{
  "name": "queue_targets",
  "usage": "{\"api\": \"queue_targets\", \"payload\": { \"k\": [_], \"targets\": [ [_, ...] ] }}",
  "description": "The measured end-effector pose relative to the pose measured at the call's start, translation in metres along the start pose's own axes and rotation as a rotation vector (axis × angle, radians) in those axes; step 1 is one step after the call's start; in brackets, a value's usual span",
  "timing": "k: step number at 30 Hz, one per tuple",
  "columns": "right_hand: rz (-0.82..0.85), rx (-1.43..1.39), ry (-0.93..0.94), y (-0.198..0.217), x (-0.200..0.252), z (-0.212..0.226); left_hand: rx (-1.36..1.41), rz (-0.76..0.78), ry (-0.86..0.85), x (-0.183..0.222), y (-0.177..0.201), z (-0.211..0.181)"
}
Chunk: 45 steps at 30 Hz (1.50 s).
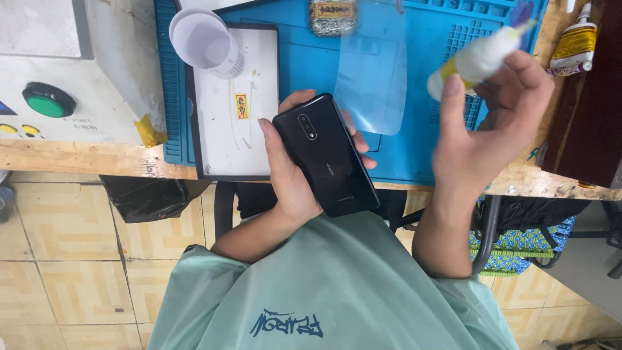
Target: Applying adhesive and a screen protector to a smartphone at a repair bench
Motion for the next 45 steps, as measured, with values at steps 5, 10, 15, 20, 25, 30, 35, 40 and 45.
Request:
{"api": "queue_targets", "payload": {
  "k": [5,10,15,20,25,30,35,40,45],
  "targets": [
    [0.077,-0.262,-0.162,0.017,0.028,0.032,-0.055,-0.007,-0.026,0.001,-0.001,-0.001],
    [0.319,-0.023,-0.166,0.021,0.048,0.050,-0.069,-0.086,-0.057,0.001,-0.004,0.002],
    [0.502,0.119,-0.091,0.001,0.049,0.056,-0.103,-0.007,-0.150,0.000,-0.012,-0.004],
    [0.532,0.107,-0.067,-0.009,0.041,0.067,-0.357,-0.114,-0.337,0.000,0.009,-0.019],
    [0.536,0.145,-0.079,-0.010,0.040,0.068,-0.336,-0.123,-0.332,0.000,0.008,-0.020],
    [0.573,0.177,-0.061,-0.012,0.039,0.069,-0.251,-0.095,-0.279,-0.001,-0.005,-0.017],
    [0.516,0.157,-0.185,-0.005,0.044,0.060,-0.133,-0.067,-0.156,0.001,-0.004,-0.008],
    [0.268,0.042,-0.101,0.003,0.019,0.043,-0.103,-0.061,-0.021,0.001,-0.004,-0.002],
    [0.200,0.011,-0.031,-0.009,-0.020,-0.001,-0.099,-0.023,-0.021,0.001,-0.004,-0.001]
  ]
}}
Point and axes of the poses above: each hand's wrist, its own x-axis away from the middle knuckle, its own y-axis out of the back of the hand, z = x × y, the point moved 9 cm from there along -x, towards the middle knuckle, and after that the axes turned 3 degrees about -z, right-handed, at the moved point
